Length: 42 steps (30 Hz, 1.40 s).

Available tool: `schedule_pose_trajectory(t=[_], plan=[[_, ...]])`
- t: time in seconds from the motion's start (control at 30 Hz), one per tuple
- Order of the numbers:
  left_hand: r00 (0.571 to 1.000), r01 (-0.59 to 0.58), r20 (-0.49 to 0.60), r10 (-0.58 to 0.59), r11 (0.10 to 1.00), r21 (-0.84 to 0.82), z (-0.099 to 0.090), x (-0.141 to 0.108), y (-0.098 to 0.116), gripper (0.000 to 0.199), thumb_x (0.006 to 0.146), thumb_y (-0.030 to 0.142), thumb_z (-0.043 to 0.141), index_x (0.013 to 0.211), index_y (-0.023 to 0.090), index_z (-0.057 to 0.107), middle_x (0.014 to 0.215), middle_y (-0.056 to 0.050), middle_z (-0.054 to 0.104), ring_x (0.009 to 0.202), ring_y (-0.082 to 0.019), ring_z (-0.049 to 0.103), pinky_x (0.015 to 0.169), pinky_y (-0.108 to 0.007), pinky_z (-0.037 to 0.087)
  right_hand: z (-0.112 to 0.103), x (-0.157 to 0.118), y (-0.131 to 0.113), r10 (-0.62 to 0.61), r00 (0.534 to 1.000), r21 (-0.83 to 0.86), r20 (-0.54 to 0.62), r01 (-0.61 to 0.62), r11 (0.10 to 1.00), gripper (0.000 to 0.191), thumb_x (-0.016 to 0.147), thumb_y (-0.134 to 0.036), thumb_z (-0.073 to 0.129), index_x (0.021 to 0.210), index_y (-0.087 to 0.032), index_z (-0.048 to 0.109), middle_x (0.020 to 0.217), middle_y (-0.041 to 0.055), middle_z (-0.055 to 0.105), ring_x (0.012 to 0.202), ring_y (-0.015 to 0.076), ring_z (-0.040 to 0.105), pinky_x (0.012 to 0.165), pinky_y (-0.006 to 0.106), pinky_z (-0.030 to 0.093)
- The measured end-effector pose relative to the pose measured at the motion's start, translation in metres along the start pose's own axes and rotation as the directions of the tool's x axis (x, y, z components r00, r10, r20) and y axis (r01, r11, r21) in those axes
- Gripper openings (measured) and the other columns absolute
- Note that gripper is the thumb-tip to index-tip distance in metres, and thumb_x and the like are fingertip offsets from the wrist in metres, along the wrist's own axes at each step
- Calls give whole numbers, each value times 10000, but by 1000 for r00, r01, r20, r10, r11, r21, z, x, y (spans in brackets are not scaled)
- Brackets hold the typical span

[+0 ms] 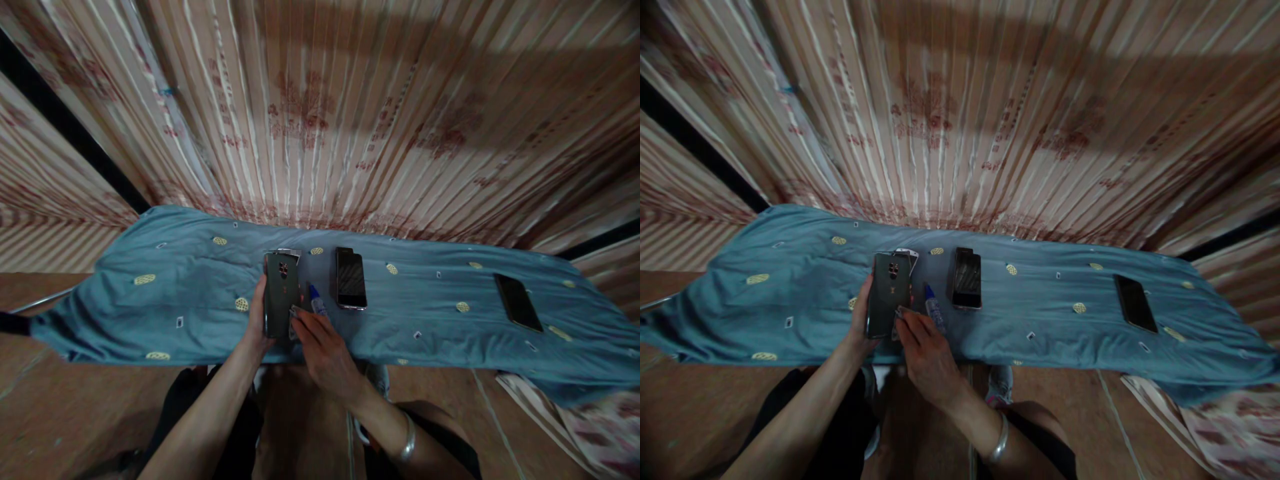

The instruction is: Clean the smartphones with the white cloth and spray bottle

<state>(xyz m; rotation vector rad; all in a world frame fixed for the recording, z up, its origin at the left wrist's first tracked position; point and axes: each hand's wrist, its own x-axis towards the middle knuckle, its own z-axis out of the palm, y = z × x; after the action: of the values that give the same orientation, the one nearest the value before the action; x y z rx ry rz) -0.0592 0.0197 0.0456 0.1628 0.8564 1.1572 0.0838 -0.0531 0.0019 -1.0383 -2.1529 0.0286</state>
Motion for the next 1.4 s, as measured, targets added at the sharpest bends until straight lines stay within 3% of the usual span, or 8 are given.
schedule_pose_trajectory(t=[0.1, 0.27, 0.43, 0.63, 0.87, 1.03, 1.27, 1.4], plan=[[1000, 11, 15, -12, 1000, 8, 2, 1, -8, 501, 1019, 445, 418, 878, 90, 742, 715, -101, 771, 553, -176, 699, 577, -264, 590, -1, 3, 7, 32, 999, 8, 17, -32, 999, 495, 971, -57, 438, 1456, -83, 539, 1363, 189, 655, 1285, 258, 583, 1092, 429, 553], [999, 20, -27, -21, 999, -32, 3, 2, -17, 386, 998, 397, 507, 1088, 114, 753, 752, -43, 787, 577, -154, 705, 673, -247, 603, -1, 7, 20, 113, 993, 8, 36, -114, 993, 538, 969, -47, 404, 1486, -133, 526, 1349, 176, 660, 1252, 260, 604, 1086, 451, 550], [995, 67, -71, -67, 998, -1, 14, -6, -20, 414, 1009, 385, 488, 1227, 121, 721, 850, -57, 812, 775, -213, 769, 812, -304, 618, 0, 11, 33, 164, 986, -14, -16, -164, 986, 500, 983, -66, 388, 1438, -132, 582, 1334, 181, 667, 1246, 268, 603, 1088, 480, 544], [993, 118, -3, -119, 993, -26, 21, -10, -27, 481, 1030, 391, 430, 1330, 105, 673, 1005, -92, 815, 920, -235, 771, 925, -331, 591, 0, 16, 47, 225, 973, -8, -48, -226, 974, 515, 981, -76, 384, 1456, -153, 568, 1359, 183, 651, 1270, 278, 593, 1091, 517, 530], [993, 119, -17, -120, 992, -33, 18, -6, -26, 470, 1026, 409, 459, 1268, 92, 707, 978, -98, 811, 857, -210, 771, 875, -301, 600, -3, 20, 32, 161, 986, 12, -32, -160, 987, 552, 970, -53, 393, 1496, -167, 519, 1411, 168, 627, 1316, 265, 570, 1125, 506, 510], [989, 149, -4, -149, 988, -33, 18, -8, -27, 498, 1048, 409, 394, 1250, 86, 714, 952, -107, 808, 847, -218, 771, 844, -309, 610, -6, 22, 30, 177, 983, -19, -52, -179, 984, 499, 981, -61, 382, 1431, -138, 584, 1370, 176, 650, 1283, 267, 593, 1107, 501, 529], [983, 182, 43, -178, 974, -132, 19, -9, -23, 559, 1054, 463, 358, 1334, 78, 653, 959, -108, 792, 861, -199, 767, 832, -290, 618, -3, 21, 15, 114, 993, -5, -24, -114, 993, 507, 985, -57, 375, 1445, -148, 567, 1383, 160, 646, 1317, 256, 569, 1119, 489, 525], [984, 175, 7, -176, 975, -139, 21, -9, -25, 521, 1059, 408, 383, 1393, 76, 607, 1017, -110, 796, 910, -191, 768, 901, -279, 598, -3, 25, 15, 84, 996, -22, -28, -85, 996, 517, 975, -40, 377, 1453, -126, 557, 1407, 160, 630, 1346, 247, 550, 1137, 453, 512]])
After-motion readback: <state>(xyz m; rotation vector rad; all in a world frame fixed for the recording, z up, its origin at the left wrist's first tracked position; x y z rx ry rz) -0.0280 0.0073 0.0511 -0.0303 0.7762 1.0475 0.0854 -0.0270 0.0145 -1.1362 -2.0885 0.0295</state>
